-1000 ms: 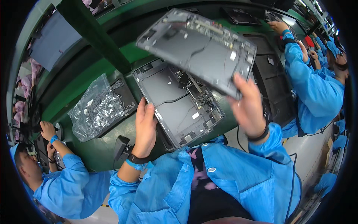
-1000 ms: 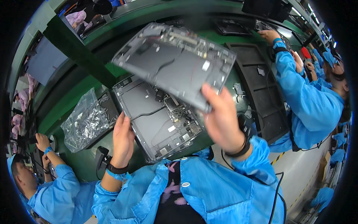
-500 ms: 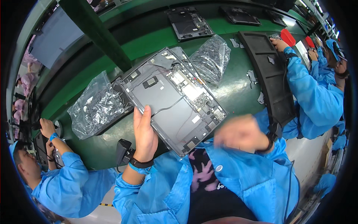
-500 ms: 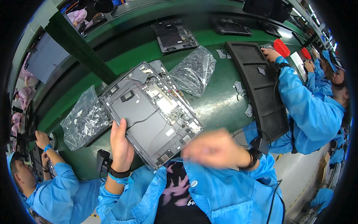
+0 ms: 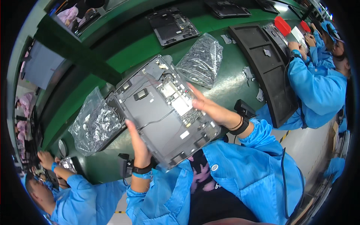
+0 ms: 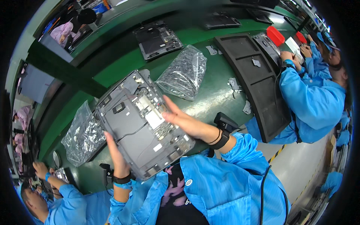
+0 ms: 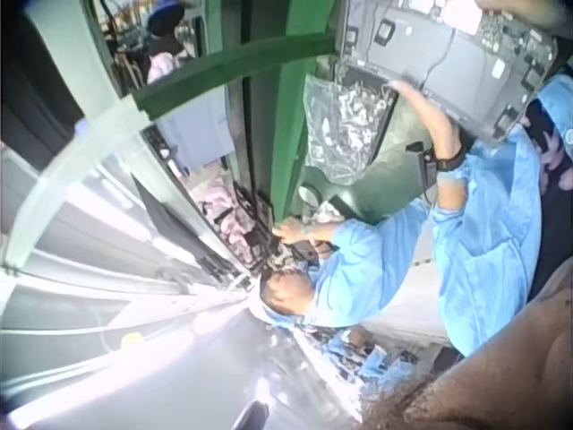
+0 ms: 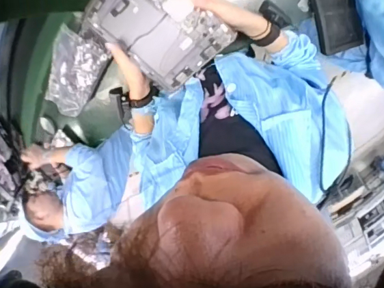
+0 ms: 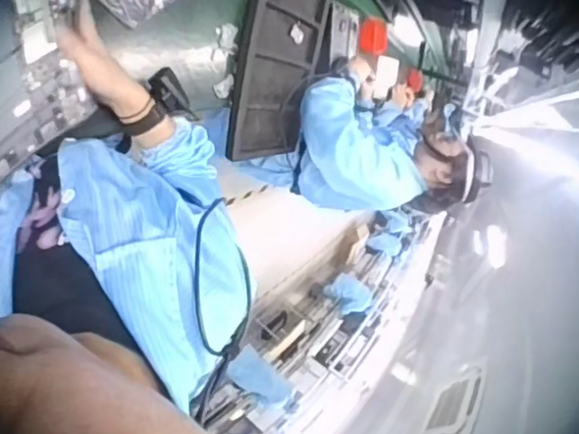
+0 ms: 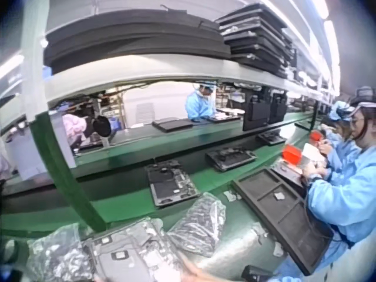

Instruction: The person connects ribbon cables and circuit boards inside a plastic chassis by hand, assembling components within a tablet housing.

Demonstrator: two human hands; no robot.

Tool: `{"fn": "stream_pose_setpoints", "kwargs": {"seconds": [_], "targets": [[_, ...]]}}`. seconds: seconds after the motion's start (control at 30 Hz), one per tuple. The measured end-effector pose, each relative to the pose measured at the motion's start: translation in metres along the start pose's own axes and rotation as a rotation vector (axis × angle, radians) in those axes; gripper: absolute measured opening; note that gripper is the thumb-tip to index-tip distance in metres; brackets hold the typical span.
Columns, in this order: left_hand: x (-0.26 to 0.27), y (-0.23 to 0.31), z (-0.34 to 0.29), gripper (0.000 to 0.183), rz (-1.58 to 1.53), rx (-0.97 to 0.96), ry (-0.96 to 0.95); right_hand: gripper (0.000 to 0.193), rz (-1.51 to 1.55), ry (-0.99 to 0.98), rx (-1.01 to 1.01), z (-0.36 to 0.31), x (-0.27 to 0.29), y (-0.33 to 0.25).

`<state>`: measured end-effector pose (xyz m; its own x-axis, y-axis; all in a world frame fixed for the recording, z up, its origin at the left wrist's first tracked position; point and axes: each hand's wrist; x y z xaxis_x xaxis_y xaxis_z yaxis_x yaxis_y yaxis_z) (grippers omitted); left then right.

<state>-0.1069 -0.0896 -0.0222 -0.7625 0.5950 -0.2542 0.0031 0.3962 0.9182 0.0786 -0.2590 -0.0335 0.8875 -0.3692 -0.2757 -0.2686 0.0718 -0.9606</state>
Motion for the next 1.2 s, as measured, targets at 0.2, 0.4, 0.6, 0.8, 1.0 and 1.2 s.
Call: {"fn": "stream_pose_setpoints", "kwargs": {"seconds": [0.2, 0.4, 0.6, 0.8, 1.0, 1.2], "targets": [[0.007, 0.012, -0.017, 0.063, 0.044, 0.087, 0.026, 0.086, -0.322, -0.022, -0.017, -0.017, -0.008, 0.02], [0.019, 0.019, 0.003, 0.05, 0.39, -0.23, 0.094, 0.011, -1.127, 0.434, 0.54, 0.041, 0.058, -0.017], [0.0, 0.115, 0.016, 0.021, 1.377, -1.048, -0.097, 0.002, -1.442, 0.189, 0.719, 0.1, 0.057, 0.002], [-0.065, 0.105, 0.075, 0.041, 1.466, -1.103, -0.431, 0.003, -1.547, 0.346, 0.604, 0.084, 0.063, 0.005], [-0.062, 0.105, 0.083, 0.047, 1.444, -0.992, -0.409, 0.011, -0.842, 0.379, 0.504, 0.092, 0.049, -0.03], [-0.06, 0.104, 0.059, 0.018, 1.099, -0.529, -0.316, 0.008, -1.315, 0.264, 0.505, 0.083, 0.077, -0.007]]}}
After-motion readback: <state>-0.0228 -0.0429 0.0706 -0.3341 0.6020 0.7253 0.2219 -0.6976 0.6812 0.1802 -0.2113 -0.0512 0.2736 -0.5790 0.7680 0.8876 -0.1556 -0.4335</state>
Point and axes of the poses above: each hand's wrist, its own z-axis towards the middle knuckle, its own x-axis out of the back of the hand, y = z × x, and after that the axes turned 5 degrees about z, right-handed
